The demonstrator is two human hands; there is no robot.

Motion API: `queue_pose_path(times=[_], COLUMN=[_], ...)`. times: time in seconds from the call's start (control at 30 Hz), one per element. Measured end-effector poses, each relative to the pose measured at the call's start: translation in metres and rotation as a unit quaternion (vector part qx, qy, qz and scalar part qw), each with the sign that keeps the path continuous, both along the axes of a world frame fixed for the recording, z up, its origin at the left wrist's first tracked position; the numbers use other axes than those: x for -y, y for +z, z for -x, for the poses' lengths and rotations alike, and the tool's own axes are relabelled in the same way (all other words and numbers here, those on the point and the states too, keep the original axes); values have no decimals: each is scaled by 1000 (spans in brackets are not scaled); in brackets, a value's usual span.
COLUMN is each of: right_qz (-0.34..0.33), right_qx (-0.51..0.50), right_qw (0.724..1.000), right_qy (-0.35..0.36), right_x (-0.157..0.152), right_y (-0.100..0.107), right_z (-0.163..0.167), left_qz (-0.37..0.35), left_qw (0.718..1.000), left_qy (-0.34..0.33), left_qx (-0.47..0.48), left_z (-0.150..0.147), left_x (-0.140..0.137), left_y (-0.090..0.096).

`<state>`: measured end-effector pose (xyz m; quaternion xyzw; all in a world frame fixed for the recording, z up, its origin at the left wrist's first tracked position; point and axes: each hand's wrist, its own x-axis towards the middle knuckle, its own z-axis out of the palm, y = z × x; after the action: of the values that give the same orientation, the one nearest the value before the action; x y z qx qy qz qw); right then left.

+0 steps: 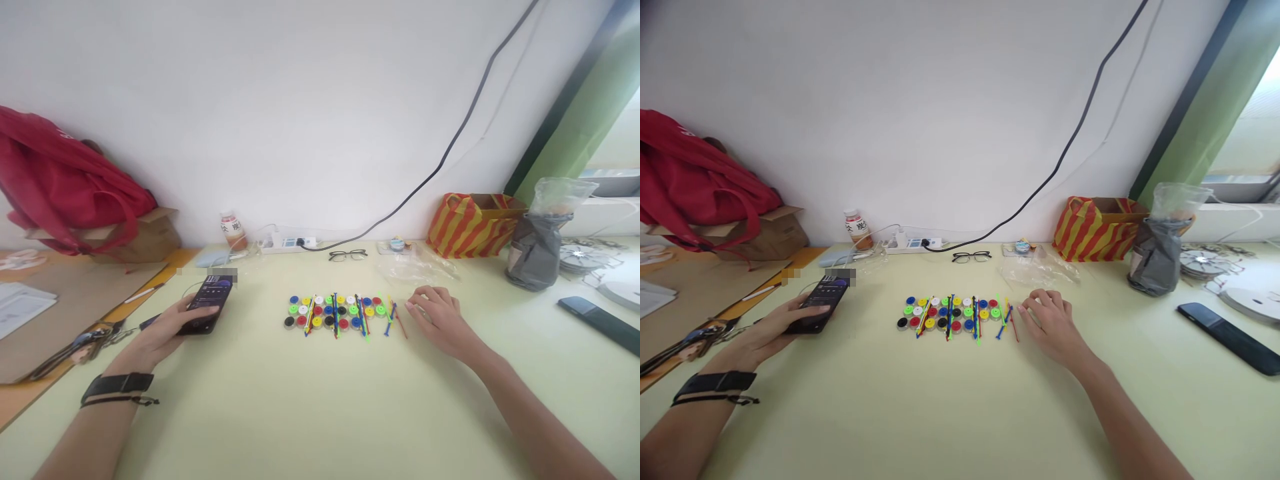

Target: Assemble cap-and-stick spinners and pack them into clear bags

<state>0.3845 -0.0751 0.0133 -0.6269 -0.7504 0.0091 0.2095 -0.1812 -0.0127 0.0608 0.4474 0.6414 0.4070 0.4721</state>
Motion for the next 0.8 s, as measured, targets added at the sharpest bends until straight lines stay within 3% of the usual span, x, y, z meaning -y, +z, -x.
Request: queue_pose_path(times=[0.07,0.17,0.47,0.67,0.8], right_qz=[-4,-3,13,20,12], right_qx=[2,2,-5,-3,2], right_qw=[1000,1000,1000,1000,1000], right_qy=[0,0,6,16,18], right_x=[0,1,1,2,3], right_y=[0,1,1,3,4], right_z=[0,0,0,0,1], left_qz=[7,-9,-11,14,-1], left_qw=[994,987,992,994,1000], left_qy=[-12,-35,-92,-55,-5], left_qx=[105,155,81,96,20], left_z=[-2,-4,1,-2,-8], left_x=[4,7,10,7,1], left_y=[4,5,0,2,4])
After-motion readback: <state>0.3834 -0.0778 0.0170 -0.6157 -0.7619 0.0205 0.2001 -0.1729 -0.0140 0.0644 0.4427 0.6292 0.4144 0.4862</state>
